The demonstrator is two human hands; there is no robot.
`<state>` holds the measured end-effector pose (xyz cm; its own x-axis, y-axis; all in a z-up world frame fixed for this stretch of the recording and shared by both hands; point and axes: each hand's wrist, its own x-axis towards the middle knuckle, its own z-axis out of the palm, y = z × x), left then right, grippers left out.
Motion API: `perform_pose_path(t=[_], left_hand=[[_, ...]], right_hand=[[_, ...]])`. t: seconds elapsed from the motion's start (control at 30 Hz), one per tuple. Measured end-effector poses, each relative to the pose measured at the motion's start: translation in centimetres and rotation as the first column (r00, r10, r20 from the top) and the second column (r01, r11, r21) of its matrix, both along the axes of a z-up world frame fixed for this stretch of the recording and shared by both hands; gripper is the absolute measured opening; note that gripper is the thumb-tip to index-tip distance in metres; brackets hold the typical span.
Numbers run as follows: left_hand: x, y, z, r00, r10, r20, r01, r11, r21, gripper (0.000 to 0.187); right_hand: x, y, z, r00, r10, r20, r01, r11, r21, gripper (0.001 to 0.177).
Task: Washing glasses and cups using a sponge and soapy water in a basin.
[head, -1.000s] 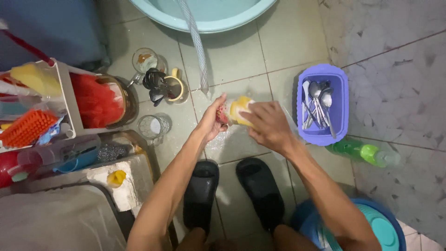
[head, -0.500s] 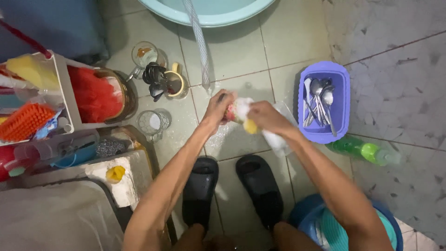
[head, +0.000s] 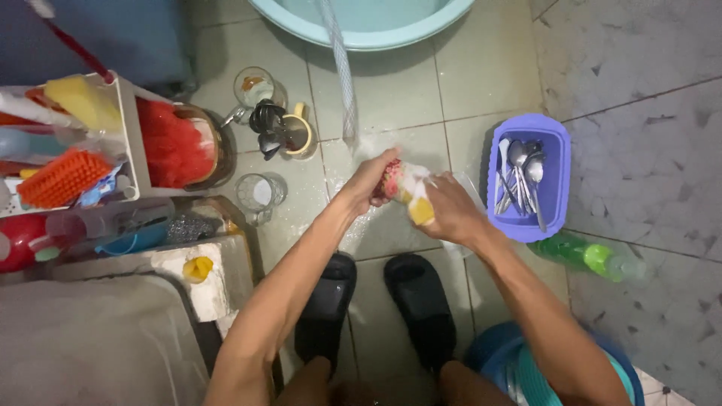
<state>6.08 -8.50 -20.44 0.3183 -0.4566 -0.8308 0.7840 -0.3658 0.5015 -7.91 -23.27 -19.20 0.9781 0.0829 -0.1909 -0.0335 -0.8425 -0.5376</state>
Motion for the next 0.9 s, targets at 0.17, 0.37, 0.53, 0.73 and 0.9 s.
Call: perform_pose_path(t=[0.17,0.37,0.53,0.73,0.9], left_hand=[[-1.8,0.7,-0.1,0.958,0.168,0.23,-0.162,0.986,-0.045,0.038],[-2.9,4.1,-0.2,0.44,0.271,0.856,-0.022,0.956,-0.292,0.03],[-0.5,5.1,5.9,0.942,-0.001,0.336,0.083,0.97,-0.23,0.063],[0.6,5.2,-3.7,0.994,-0.005,-0.112,-0.013,0.988,-0.155,0.066],[-0.2,4.7,-0.8,0.925,0.084,0.372,-0.033,0.989,-0.142,0.028]], right_hand=[[0.9,1.1,0.1,0.968,-0.231,-0.103,0.253,0.881,0.399,0.045],[2.1,0.4,-1.3,0.875,-0.327,-0.357,0.483,0.536,0.693,0.035],[2.4,1.6,2.4,0.992,-0.125,-0.027,0.126,0.928,0.35,0.038],[1.7,5.2,2.2,0.912,0.391,-0.124,-0.399,0.773,-0.494,0.058],[1.4,4.7,0.7,0.983,-0.145,-0.108,0.154,0.984,0.084,0.05]])
